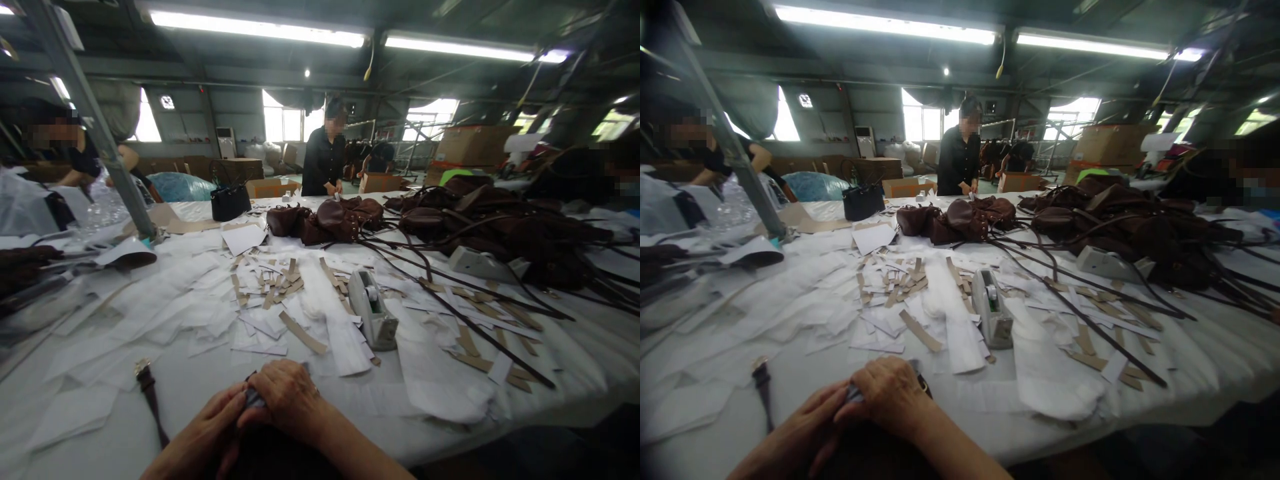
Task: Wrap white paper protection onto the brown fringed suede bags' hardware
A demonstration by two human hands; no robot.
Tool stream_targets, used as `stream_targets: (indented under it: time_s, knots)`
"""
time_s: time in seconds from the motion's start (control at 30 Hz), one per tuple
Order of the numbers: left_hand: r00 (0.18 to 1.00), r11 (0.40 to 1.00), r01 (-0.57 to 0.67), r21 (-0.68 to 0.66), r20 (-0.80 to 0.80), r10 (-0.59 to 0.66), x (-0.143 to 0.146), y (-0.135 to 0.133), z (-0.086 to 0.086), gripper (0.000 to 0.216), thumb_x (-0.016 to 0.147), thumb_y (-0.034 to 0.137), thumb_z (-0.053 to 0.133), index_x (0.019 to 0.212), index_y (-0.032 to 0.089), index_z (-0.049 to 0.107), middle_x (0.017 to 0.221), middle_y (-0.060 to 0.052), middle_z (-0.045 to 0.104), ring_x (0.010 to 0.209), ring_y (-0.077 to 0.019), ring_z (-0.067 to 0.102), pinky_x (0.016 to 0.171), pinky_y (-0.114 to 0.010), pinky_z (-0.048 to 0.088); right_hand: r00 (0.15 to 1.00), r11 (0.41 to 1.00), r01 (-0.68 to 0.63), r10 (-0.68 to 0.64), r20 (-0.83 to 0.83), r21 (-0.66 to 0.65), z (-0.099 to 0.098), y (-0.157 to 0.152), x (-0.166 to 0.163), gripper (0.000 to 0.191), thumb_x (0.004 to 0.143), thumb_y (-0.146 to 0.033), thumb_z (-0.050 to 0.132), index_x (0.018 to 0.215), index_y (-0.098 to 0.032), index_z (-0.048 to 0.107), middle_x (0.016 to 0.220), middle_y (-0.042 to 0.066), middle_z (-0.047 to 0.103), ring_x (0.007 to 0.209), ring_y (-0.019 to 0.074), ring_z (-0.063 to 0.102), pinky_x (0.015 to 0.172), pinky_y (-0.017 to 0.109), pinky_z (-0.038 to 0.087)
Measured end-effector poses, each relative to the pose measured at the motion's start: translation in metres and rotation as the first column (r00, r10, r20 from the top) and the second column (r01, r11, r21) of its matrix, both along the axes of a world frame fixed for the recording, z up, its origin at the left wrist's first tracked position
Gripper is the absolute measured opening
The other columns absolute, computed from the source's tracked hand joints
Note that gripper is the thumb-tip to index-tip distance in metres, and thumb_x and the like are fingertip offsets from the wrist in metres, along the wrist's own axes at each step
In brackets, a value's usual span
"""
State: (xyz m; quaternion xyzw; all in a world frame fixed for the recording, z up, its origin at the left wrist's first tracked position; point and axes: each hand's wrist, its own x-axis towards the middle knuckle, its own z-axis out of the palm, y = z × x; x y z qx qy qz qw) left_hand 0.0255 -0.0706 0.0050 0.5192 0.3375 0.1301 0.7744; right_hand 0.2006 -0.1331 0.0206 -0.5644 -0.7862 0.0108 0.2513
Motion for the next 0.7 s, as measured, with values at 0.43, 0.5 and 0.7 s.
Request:
stream_targets:
  time_s: [0.43,0.5,0.7]
  knots:
    - [0.917,0.867,-0.211,-0.451,0.215,0.335,-0.008,0.023,-0.03,0.041,0.075,0.05,0.07,0.065,0.015,0.05,0.052,0.009,0.046,0.027,0.0021,0.024,0.023,-0.01,0.024,0.733,0.741,0.607,-0.661,-0.157,-0.286,-0.044,0.058,0.084,0.009,0.084,-0.025,0.059,0.085,-0.018,0.065,0.09,0.01,0.065,0.09,0.0232,0.06,0.078,0.033,0.044]
    - [0.917,0.859,-0.217,-0.463,0.204,0.342,-0.008,0.022,-0.032,0.041,0.076,0.05,0.068,0.064,0.016,0.049,0.049,0.01,0.043,0.026,0.0017,0.024,0.023,-0.011,0.024,0.708,0.706,0.634,-0.694,-0.13,-0.314,-0.06,0.062,0.084,0.007,0.078,-0.02,0.065,0.085,-0.02,0.065,0.094,0.01,0.065,0.094,0.0242,0.059,0.079,0.034,0.043]
    - [0.872,0.824,-0.355,-0.442,0.16,0.462,-0.003,0.016,-0.025,0.036,0.076,0.045,0.067,0.069,0.017,0.046,0.056,0.009,0.048,0.027,0.0021,0.026,0.023,-0.009,0.022,0.651,0.678,0.62,-0.725,-0.222,-0.396,-0.064,0.072,0.088,0.008,0.075,-0.016,0.064,0.082,-0.018,0.062,0.079,0.006,0.066,0.083,0.0229,0.062,0.078,0.036,0.045]
